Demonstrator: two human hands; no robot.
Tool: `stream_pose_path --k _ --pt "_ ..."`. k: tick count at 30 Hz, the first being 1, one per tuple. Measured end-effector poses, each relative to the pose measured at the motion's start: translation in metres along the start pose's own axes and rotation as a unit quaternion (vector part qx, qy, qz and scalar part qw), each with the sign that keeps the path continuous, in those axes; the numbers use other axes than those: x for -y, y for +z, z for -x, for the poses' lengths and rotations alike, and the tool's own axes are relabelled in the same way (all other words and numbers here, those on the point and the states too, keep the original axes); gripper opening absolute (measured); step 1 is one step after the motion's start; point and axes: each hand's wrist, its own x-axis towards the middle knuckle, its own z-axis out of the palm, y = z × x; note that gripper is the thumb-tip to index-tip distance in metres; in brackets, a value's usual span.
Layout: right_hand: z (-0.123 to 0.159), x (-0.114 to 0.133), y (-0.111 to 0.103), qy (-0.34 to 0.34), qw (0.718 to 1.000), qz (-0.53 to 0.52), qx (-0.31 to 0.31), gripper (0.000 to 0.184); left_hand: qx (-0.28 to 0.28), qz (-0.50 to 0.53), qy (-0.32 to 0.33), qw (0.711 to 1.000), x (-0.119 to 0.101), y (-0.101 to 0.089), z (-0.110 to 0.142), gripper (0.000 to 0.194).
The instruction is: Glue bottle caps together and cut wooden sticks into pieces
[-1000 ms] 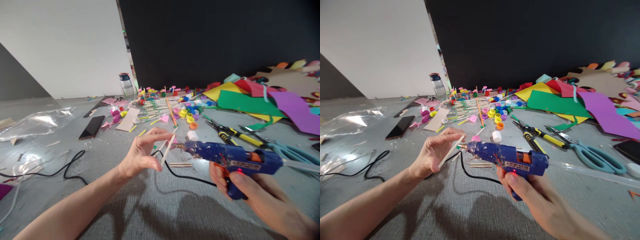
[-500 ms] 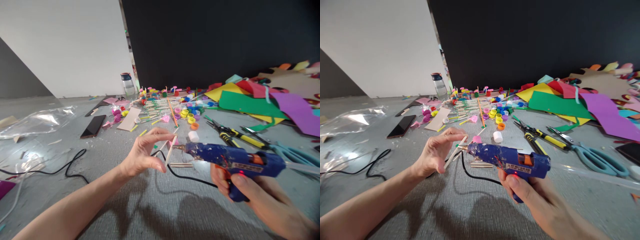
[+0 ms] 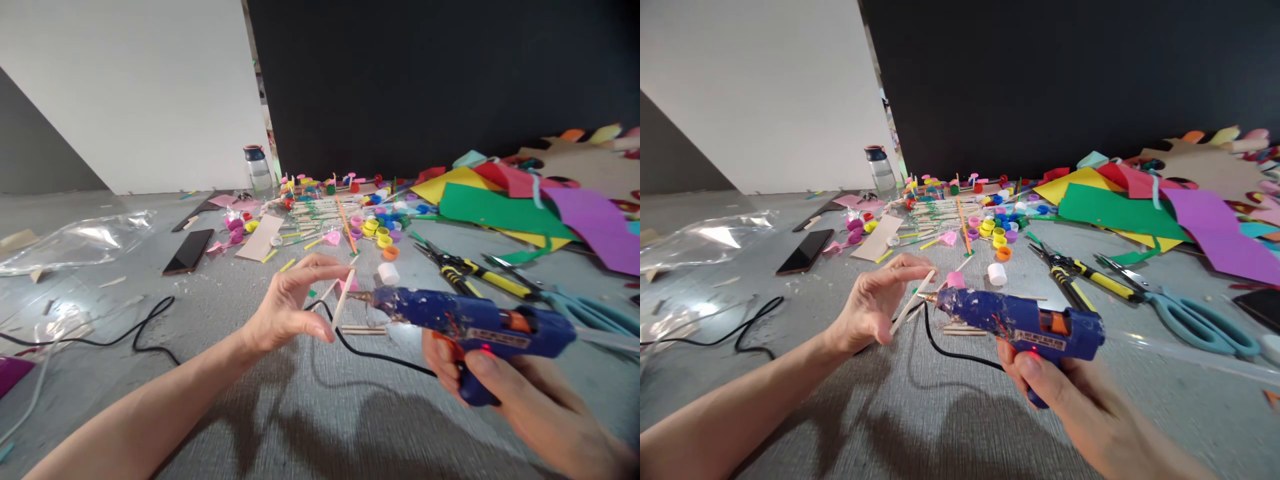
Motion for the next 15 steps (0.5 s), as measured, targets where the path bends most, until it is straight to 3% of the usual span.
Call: stream_pose_path --k 9,15 --pt "0.0013 0.0004 0.0005 -0.012 0.999 0.031 -0.010 0.031 0.005 0.003 0.011 1.000 0.0008 -0.0012 -0.0002 0.072" --pt "0.0065 -0.0051 -0.0003 0.017 0.999 0.022 -0.018 0.027 -0.009 -0.017 0.008 1.000 0.0003 -0.0007 0.0000 0.074"
